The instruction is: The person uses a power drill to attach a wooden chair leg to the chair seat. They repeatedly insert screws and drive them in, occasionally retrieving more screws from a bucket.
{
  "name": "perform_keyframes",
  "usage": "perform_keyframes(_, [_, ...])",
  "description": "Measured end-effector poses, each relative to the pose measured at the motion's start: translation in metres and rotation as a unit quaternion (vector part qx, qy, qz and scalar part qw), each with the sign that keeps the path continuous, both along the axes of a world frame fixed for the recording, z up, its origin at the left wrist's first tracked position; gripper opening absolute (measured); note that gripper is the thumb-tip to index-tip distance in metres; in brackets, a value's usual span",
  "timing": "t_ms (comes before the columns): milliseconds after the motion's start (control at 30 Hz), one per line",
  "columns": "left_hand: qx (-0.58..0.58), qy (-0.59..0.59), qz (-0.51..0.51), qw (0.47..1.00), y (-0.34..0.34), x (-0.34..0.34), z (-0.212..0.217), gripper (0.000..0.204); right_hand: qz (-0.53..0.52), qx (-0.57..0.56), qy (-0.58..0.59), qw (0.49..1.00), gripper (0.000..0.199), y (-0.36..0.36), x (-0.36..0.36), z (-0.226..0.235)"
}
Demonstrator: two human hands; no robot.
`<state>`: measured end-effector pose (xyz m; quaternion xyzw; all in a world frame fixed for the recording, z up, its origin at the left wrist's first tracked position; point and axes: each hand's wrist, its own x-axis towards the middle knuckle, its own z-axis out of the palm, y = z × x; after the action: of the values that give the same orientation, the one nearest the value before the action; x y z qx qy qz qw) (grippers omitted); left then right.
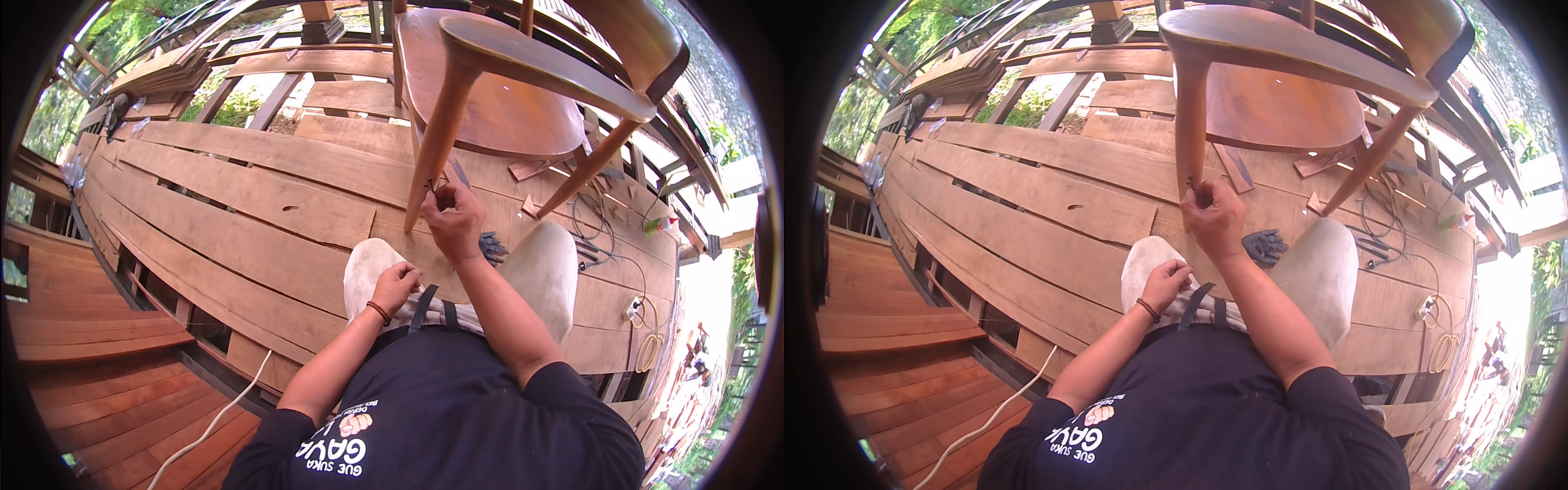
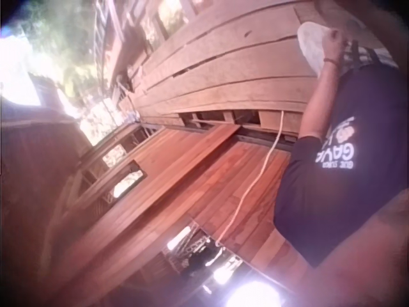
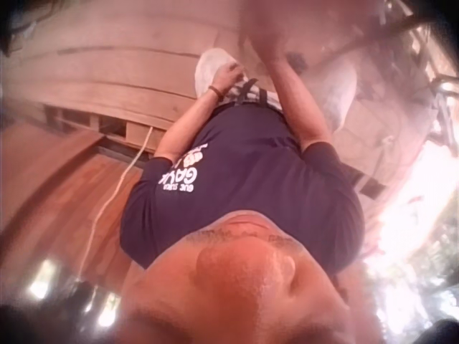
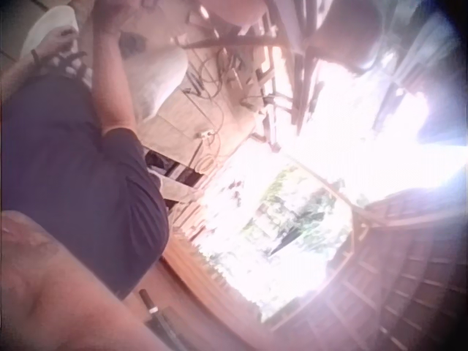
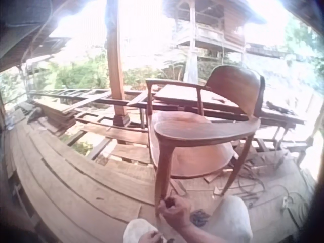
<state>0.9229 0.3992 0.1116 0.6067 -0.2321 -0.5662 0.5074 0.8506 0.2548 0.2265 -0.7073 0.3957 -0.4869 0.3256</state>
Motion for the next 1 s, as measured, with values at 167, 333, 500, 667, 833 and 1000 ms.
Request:
perform_keyframes(167, [-0.027,0.228,0.055,0.972,-0.011,-0.001,0.059,0.02,0.096,-0.073,0.062,0.991,0.013,0.031,-0.055,0.0])
perform_keyframes(333, [-0.059,0.293,-0.04,0.953,-0.02,-0.031,0.099,0.02,0.098,-0.109,0.13,0.981,0.016,0.063,-0.113,0.006])
perform_keyframes(500, [-0.035,0.272,-0.04,0.961,-0.036,-0.044,0.101,0.011,0.075,-0.096,0.111,0.986,0.019,0.05,-0.168,0.03])
perform_keyframes(667, [0.038,0.094,0.015,0.995,-0.045,-0.023,0.097,0.006,-0.315,0.128,-0.007,0.94,0.016,-0.02,-0.296,-0.034])
perform_keyframes(833, [0.111,-0.017,0.042,0.993,-0.035,-0.009,0.064,0.006,-0.387,0.259,0.355,0.811,0.064,-0.076,-0.412,-0.232])
perform_keyframes(1000, [0.139,-0.055,0.112,0.982,0.005,0.009,0.057,0.006,-0.253,0.452,0.344,0.783,0.08,-0.102,-0.41,-0.261])
